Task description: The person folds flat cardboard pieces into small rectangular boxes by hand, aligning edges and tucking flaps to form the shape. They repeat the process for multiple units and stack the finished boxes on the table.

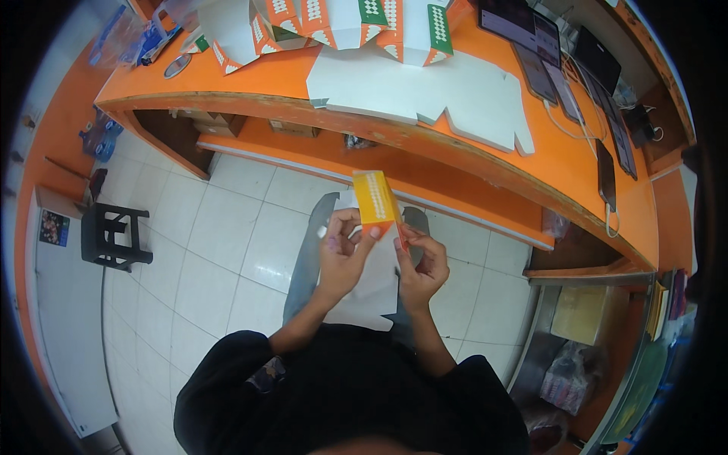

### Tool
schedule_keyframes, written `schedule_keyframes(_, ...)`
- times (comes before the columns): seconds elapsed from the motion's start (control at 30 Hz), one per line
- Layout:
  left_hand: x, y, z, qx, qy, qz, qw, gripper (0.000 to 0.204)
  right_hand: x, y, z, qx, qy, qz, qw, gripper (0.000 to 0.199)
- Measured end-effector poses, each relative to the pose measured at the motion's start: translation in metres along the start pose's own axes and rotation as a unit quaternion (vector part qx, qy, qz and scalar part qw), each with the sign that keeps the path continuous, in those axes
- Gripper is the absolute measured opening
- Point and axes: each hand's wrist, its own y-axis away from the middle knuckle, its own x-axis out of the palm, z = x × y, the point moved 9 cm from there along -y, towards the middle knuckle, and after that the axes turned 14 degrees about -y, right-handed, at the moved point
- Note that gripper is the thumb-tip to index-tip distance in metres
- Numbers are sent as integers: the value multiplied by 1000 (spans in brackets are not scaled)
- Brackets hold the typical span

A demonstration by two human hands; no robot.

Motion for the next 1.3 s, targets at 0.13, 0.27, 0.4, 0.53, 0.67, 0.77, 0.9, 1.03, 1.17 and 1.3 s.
schedule_keyframes(0.13,-11,-5,-22,100,-103,-14,990,6,11,2,4,18,1,41,999,17)
schedule_keyframes(0.27,-6,-3,-37,182,-243,26,952,5,6,-3,-5,80,-54,7,995,14)
schedule_keyframes(0.4,0,4,-32,161,-277,49,946,6,9,-2,-24,198,-80,4,977,10)
schedule_keyframes(0.53,-3,4,-22,112,-239,47,963,11,12,-3,-26,220,-70,20,973,8)
schedule_keyframes(0.67,-3,5,-10,57,-181,66,980,13,13,-6,-26,223,-104,30,969,8)
schedule_keyframes(0.77,-3,6,-7,49,-134,69,987,13,16,-6,-24,225,-110,40,967,8)
schedule_keyframes(0.9,-7,4,-8,63,-86,53,993,15,25,-1,-21,227,-109,81,964,11)
schedule_keyframes(1.03,-9,3,-3,29,-54,59,996,16,27,0,-15,188,-83,118,971,12)
schedule_keyframes(1.17,2,13,13,-53,-27,106,993,19,18,-12,-16,121,-58,132,982,20)
schedule_keyframes(1.3,9,18,12,-31,-2,176,984,28,15,-13,-27,149,-149,94,973,44)
